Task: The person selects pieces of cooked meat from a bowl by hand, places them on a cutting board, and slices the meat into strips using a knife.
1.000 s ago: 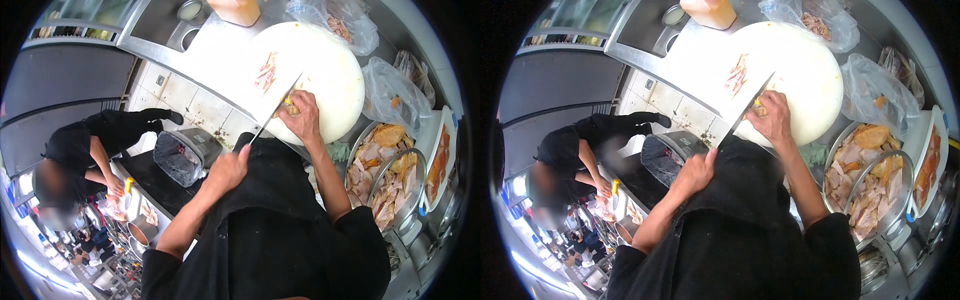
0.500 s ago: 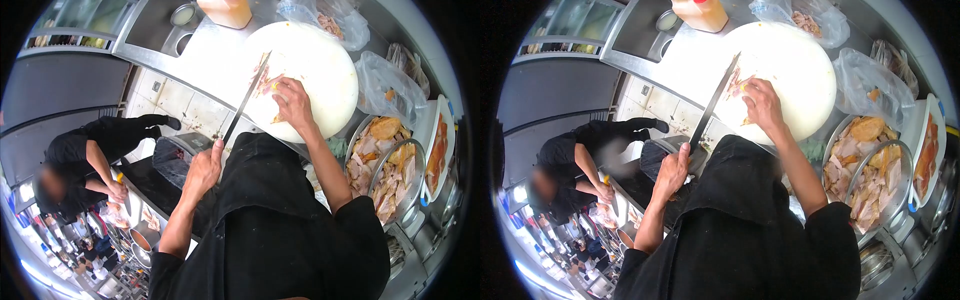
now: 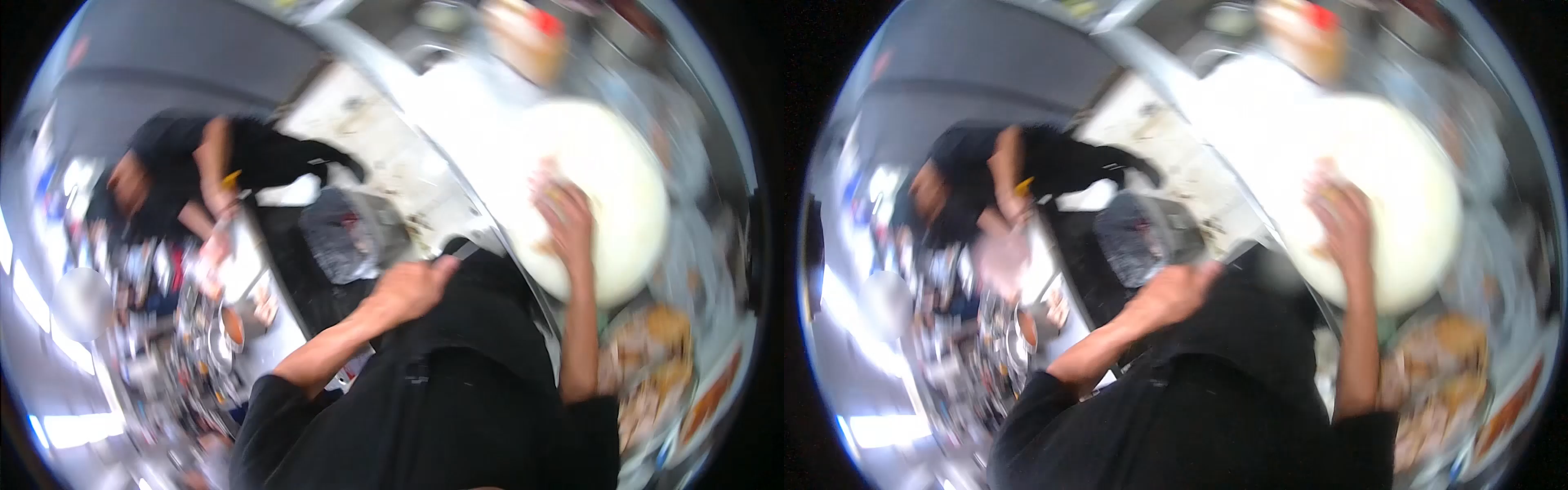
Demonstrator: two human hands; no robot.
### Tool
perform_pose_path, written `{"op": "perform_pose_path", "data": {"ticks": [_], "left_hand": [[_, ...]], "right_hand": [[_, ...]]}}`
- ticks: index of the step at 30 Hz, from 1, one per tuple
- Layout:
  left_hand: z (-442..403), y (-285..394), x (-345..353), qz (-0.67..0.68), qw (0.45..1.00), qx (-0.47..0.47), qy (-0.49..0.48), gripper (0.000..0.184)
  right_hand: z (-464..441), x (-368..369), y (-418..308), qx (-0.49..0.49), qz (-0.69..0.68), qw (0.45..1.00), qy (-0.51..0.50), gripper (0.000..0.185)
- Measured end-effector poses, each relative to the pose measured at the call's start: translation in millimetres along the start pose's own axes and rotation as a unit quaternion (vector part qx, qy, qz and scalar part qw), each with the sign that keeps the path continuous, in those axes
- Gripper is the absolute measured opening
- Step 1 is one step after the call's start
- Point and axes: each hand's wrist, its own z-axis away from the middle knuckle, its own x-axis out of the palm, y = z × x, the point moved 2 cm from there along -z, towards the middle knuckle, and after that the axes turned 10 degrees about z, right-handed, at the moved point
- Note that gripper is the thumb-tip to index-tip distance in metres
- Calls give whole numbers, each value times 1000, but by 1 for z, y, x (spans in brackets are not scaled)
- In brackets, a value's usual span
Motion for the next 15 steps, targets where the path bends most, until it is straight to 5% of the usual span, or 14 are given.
{"op": "perform_pose_path", "data": {"ticks": [2, 4, 8, 15], "left_hand": [[-8, -11, 8, -9, 1000, 20, 9, 83], [-3, -11, 5, 49, 998, 37, 3, 80], [0, -29, 23, 8, 970, 218, 106, 70], [-22, -44, 47, 51, 958, 226, 167, 69]], "right_hand": [[-7, -4, -6, 73, -18, 997, -31, 33], [-7, -3, 6, 33, 14, 998, -42, 40], [-17, -27, -14, 21, 21, 994, -102, 37], [-5, -16, -2, 14, -3, 996, -90, 39]]}}
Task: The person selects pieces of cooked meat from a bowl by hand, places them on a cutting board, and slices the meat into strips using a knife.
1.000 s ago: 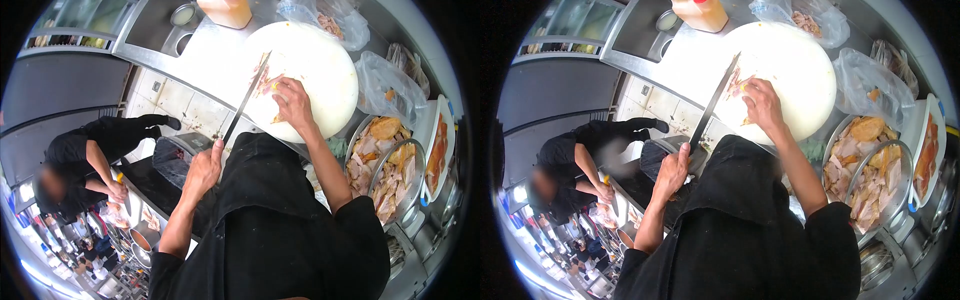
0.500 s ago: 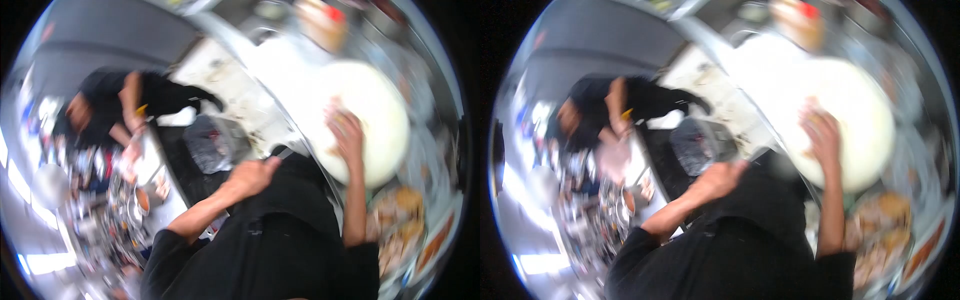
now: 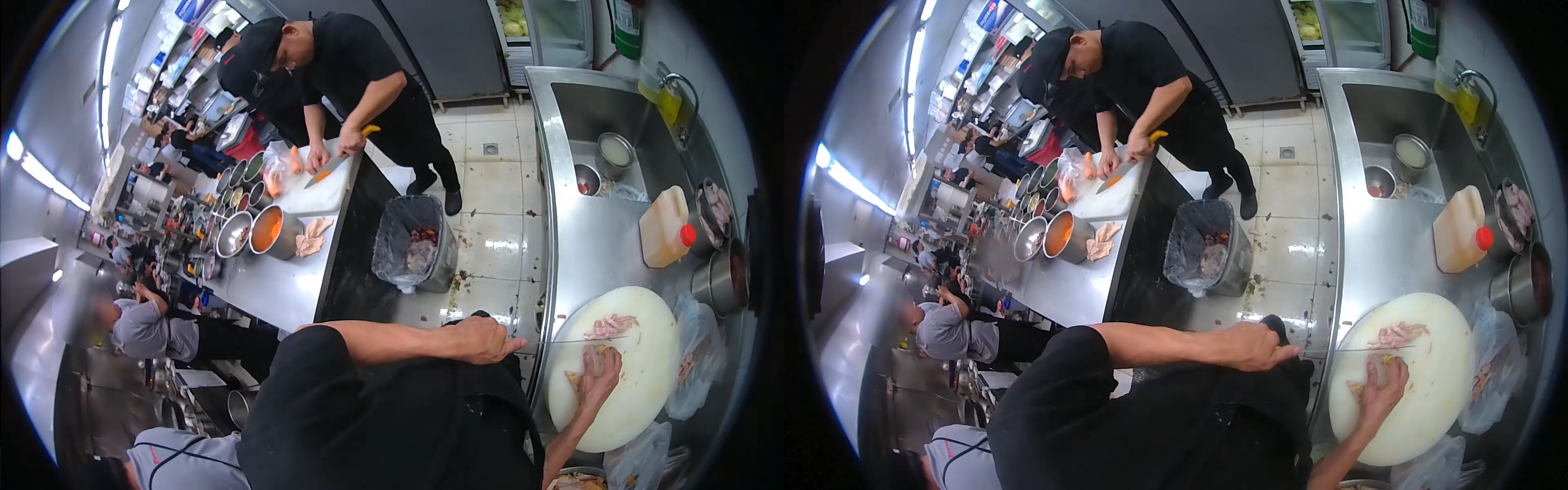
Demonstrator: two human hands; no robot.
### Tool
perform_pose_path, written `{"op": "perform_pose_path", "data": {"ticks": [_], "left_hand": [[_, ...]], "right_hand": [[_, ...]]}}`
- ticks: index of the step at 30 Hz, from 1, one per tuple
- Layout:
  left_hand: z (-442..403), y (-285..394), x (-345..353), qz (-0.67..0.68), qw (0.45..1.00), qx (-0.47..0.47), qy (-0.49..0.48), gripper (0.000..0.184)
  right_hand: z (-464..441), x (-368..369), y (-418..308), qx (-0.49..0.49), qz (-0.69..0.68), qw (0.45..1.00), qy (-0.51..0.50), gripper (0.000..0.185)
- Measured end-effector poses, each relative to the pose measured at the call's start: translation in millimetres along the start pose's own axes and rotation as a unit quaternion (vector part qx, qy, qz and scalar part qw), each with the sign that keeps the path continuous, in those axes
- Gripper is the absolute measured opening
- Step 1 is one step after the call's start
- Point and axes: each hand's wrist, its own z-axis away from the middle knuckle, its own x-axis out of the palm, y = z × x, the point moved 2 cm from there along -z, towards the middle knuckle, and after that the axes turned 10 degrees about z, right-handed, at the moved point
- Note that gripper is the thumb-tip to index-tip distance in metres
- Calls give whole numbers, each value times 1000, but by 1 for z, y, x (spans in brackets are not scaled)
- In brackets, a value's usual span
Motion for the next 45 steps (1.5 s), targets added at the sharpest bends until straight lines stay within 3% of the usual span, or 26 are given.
{"op": "perform_pose_path", "data": {"ticks": [4, 5, 9, 10, 14, 17, 28, 31, 35, 38, 42, 45], "left_hand": [[-1, 14, -14, -11, 1000, -22, -19, 70], [-5, 18, -18, 41, 994, -82, -55, 72], [-12, 34, -34, 10, 985, -144, -94, 75], [-14, 44, -40, 12, 976, -173, -130, 74], [-19, 53, -41, -15, 982, -158, -104, 75], [-21, 45, -33, -32, 982, -156, -104, 71], [-9, 52, -45, -83, 980, -140, -116, 62], [-2, 55, -54, -128, 965, -180, -138, 61], [-18, 40, -32, -124, 970, -135, -160, 58], [-49, 29, -11, -122, 981, -45, -142, 60], [-55, 70, -39, -57, 984, -133, -107, 68], [-35, 70, -46, -52, 983, -140, -111, 68]], "right_hand": [[-2, -1, -12, 6, -25, 999, 32, 34], [1, 1, -11, 14, -36, 998, 47, 33], [9, 16, 2, 23, -56, 994, 88, 26], [10, 26, 13, 22, -7, 996, 86, 26], [9, 19, -13, 64, -46, 987, 143, 22], [8, 10, -21, 23, -34, 982, 182, 21], [10, 6, -19, 32, -65, 981, 182, 21], [10, 7, -18, 41, -82, 979, 179, 19], [12, 11, -15, 43, -83, 979, 180, 21], [11, 7, -17, 64, -121, 976, 167, 23], [29, -11, -13, 147, -193, 953, 184, 26], [58, -32, -17, 132, -101, 971, 174, 31]]}}
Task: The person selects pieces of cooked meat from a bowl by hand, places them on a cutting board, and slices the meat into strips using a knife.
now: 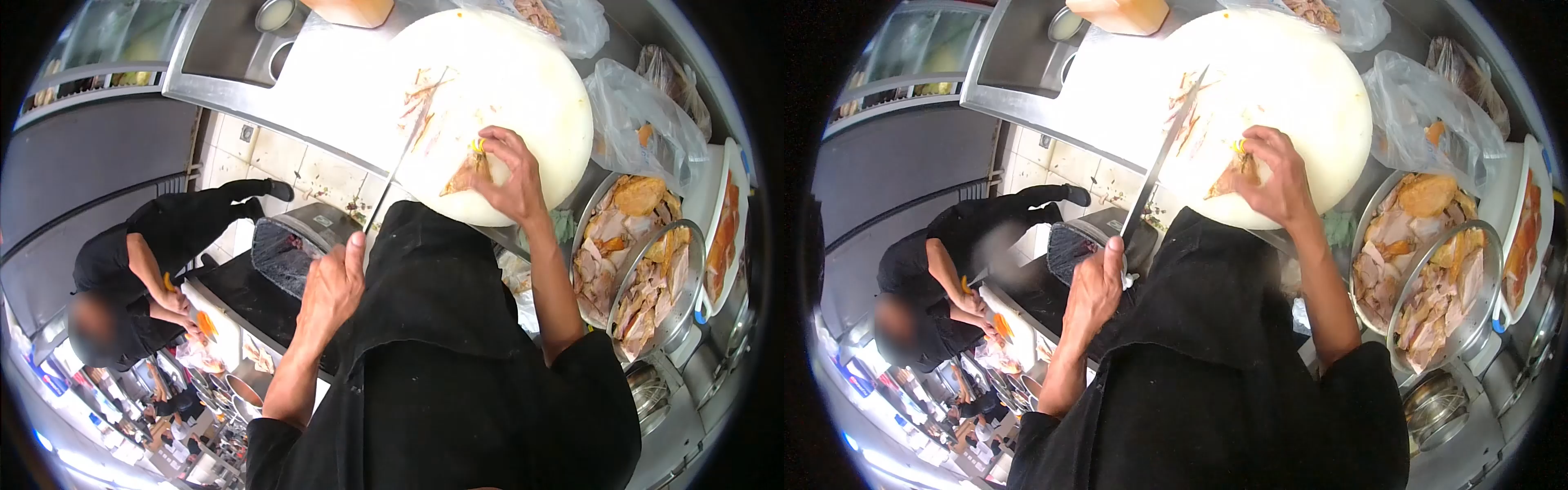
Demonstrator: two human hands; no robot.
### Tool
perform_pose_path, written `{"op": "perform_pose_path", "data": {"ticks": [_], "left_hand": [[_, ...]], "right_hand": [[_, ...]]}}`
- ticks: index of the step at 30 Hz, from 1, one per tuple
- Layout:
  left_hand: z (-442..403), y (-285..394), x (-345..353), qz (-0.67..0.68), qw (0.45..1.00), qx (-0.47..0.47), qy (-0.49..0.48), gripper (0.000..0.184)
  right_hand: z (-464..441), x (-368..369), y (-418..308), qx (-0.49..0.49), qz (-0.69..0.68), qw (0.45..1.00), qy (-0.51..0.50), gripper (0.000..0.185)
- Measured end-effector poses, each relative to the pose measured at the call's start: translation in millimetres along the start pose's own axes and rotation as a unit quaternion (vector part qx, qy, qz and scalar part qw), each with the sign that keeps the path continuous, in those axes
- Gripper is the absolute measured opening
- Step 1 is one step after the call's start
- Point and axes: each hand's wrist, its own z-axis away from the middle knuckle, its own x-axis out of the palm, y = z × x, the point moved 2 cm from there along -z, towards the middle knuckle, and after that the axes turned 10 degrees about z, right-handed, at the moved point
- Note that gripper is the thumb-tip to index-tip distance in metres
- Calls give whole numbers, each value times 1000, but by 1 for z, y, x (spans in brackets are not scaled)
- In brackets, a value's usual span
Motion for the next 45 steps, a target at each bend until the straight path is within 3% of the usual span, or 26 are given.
{"op": "perform_pose_path", "data": {"ticks": [2, 5, 11, 17, 20, 23, 27, 32, 38, 41, 45], "left_hand": [[2, -12, 14, -34, 999, 1, -16, 68], [-6, -21, 23, -41, 999, 6, -15, 66], [3, -11, 14, -28, 999, 20, -2, 62], [25, -17, 15, -43, 999, 26, -20, 59], [39, -28, 9, -90, 994, -26, -48, 56], [32, -44, 16, -95, 994, 16, -58, 56], [-12, -11, 44, -113, 987, 74, -90, 59], [-29, 7, 36, -16, 998, 9, -57, 65], [-2, 3, 9, 28, 999, -5, -25, 74], [3, -5, 7, 7, 999, -29, -26, 74], [2, -27, 11, -28, 998, -44, -18, 73]], "right_hand": [[10, -10, -2, -4, 12, 998, -56, 35], [16, 10, 12, 26, -38, 998, -46, 35], [-5, 32, 6, -33, -6, 999, 2, 35], [-6, 35, 3, -27, 1, 999, 20, 35], [-5, 37, 5, -29, 5, 999, 26, 35], [-5, 38, 5, -21, -4, 999, 29, 35], [-10, 35, 5, -19, 20, 1000, 15, 35], [-1, 27, -12, -32, 14, 999, 12, 28], [-4, 16, -9, 34, 47, 998, 39, 24], [-20, 32, -1, -53, 20, 998, 32, 23], [-32, 43, -1, -63, 30, 998, -2, 21]]}}
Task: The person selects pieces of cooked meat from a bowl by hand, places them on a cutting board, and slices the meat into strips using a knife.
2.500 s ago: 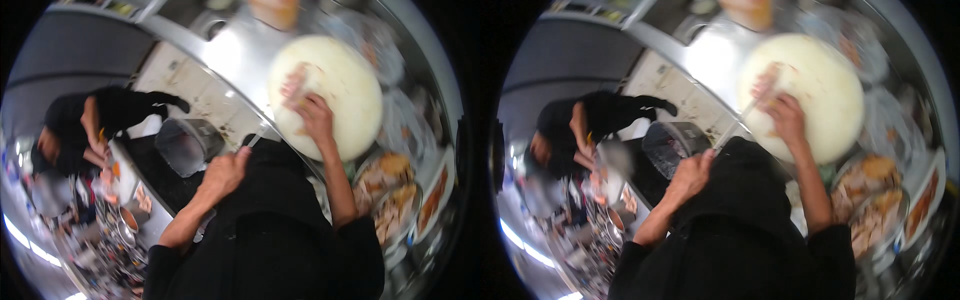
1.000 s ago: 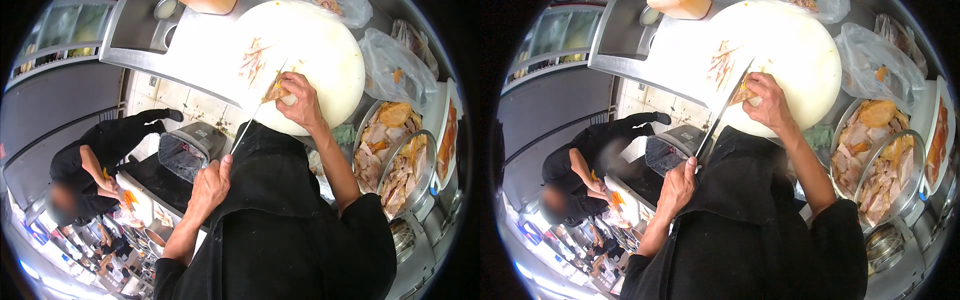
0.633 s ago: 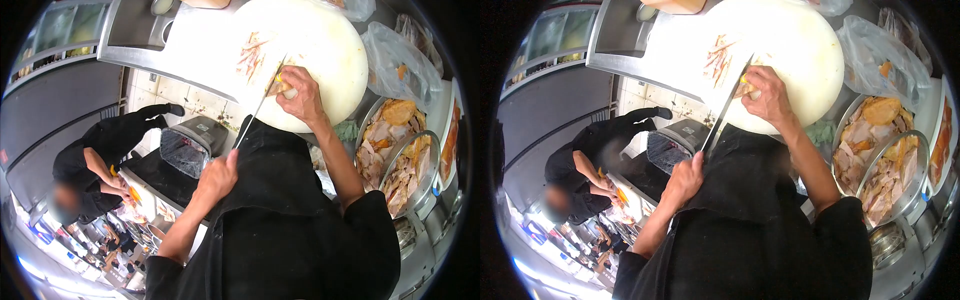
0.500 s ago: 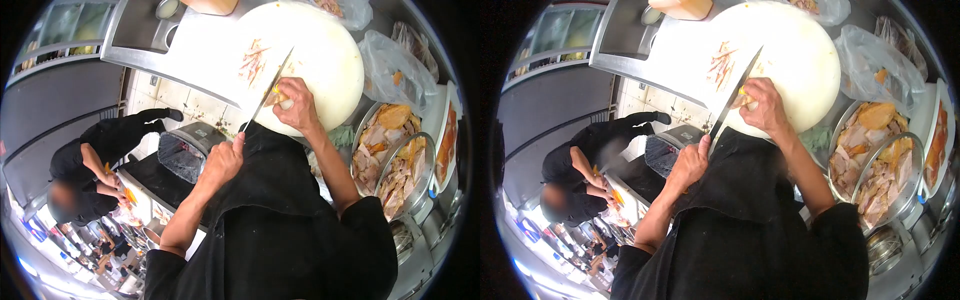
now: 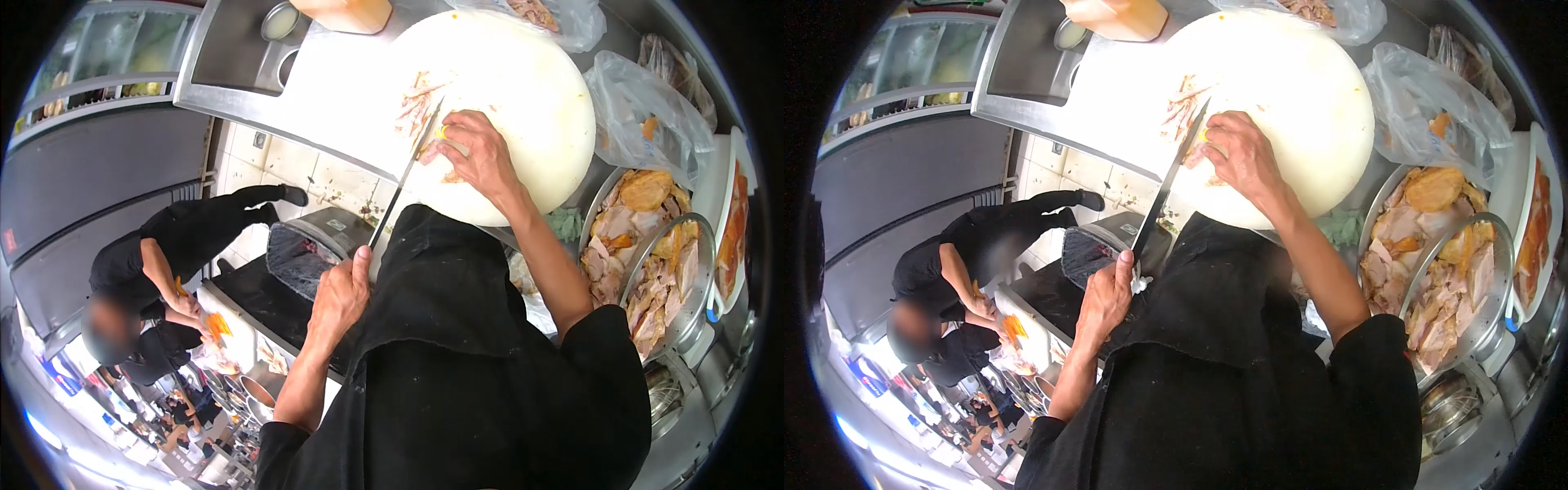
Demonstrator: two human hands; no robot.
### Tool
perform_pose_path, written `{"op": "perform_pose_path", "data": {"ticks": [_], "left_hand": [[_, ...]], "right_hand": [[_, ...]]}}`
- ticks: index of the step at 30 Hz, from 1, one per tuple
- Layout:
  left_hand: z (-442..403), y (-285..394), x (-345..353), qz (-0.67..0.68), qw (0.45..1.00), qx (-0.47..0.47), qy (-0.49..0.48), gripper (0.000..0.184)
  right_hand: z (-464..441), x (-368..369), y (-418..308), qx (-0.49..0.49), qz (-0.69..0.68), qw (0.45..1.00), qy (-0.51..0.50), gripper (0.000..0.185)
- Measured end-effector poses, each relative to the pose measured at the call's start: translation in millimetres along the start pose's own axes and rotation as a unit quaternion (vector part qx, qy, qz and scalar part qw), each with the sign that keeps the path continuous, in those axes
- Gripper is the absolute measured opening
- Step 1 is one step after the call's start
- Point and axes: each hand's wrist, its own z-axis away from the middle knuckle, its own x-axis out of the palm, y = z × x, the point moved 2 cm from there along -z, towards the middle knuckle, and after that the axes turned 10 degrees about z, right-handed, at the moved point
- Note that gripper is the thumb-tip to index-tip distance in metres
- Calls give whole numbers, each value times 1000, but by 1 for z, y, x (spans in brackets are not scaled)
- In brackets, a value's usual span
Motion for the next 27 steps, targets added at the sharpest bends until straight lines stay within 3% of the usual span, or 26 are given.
{"op": "perform_pose_path", "data": {"ticks": [3, 6, 21, 24, 27], "left_hand": [[9, 6, -5, 8, 1000, -4, 15, 72], [12, 2, -3, 10, 1000, -9, 15, 70], [-1, 9, 4, -73, 997, 20, -33, 64], [-28, 21, 12, -57, 994, 85, -23, 65], [-26, 25, 1, -13, 997, 64, 27, 67]], "right_hand": [[-2, 2, -1, 7, -7, 1000, 25, 20], [2, 6, 5, 27, -20, 999, -12, 15], [0, 7, 9, -17, -19, 999, 24, 18], [0, 8, 9, 15, -33, 999, 3, 19], [2, 2, 12, 131, -100, 986, -12, 22]]}}
